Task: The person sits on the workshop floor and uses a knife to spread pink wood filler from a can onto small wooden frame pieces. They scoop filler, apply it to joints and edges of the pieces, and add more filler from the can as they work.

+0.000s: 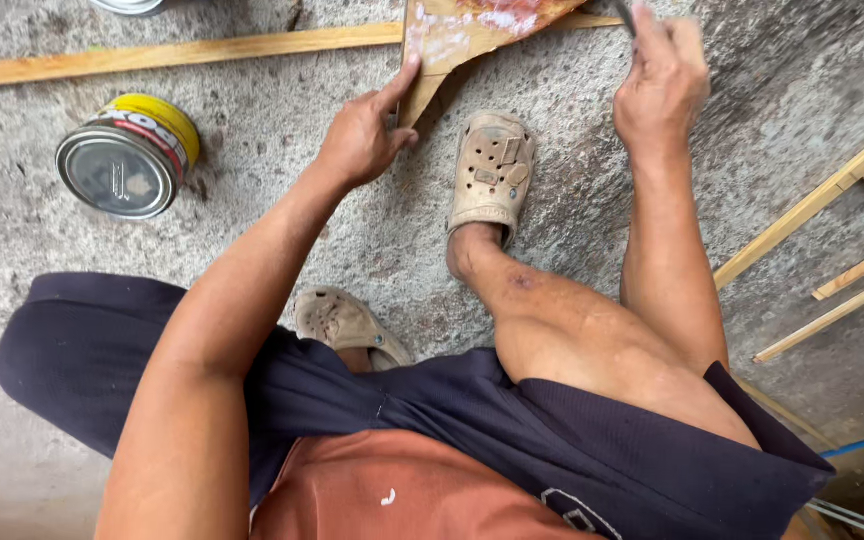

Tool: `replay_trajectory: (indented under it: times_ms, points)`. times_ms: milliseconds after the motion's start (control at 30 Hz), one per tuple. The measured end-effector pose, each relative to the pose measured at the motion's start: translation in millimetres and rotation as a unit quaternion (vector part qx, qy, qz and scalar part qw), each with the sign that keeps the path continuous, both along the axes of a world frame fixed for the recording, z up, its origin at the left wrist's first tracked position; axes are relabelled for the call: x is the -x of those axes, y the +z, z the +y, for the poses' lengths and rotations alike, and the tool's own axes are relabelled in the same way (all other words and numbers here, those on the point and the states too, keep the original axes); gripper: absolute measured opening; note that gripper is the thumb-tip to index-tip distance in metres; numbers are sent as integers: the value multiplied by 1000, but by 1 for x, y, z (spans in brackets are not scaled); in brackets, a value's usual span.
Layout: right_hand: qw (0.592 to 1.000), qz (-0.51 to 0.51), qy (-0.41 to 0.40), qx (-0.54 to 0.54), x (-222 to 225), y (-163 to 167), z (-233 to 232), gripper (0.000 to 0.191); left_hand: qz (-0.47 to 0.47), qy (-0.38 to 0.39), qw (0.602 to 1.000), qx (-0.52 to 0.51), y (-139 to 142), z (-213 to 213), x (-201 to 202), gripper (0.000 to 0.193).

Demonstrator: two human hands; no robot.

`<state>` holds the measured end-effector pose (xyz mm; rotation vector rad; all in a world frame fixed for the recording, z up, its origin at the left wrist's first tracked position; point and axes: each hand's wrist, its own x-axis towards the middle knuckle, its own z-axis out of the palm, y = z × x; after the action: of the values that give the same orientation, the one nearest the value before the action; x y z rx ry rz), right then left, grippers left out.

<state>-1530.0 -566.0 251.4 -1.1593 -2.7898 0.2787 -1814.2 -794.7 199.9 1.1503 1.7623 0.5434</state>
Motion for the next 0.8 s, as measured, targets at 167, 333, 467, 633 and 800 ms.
replay_trajectory:
  times_ms: [167, 333, 467, 633, 800]
  points:
    - [999, 21, 36, 15, 32, 10, -13, 33, 1, 4, 1000, -7, 3, 1, 1, 97]
    - [997, 45, -8, 69, 34, 14, -13, 30, 2, 5, 1000, 19, 5, 2, 1, 95]
    - [994, 41, 89, 54, 27, 10, -11, 30, -13, 3, 1000, 24, 3, 0, 2, 94]
    - [982, 87, -75, 147, 8, -5, 5, 28, -19, 27, 999, -19, 3, -3, 2, 96]
    - [951, 101, -175, 232, 0, -50, -22, 22, -16, 10, 1000, 18, 4, 0, 2, 95]
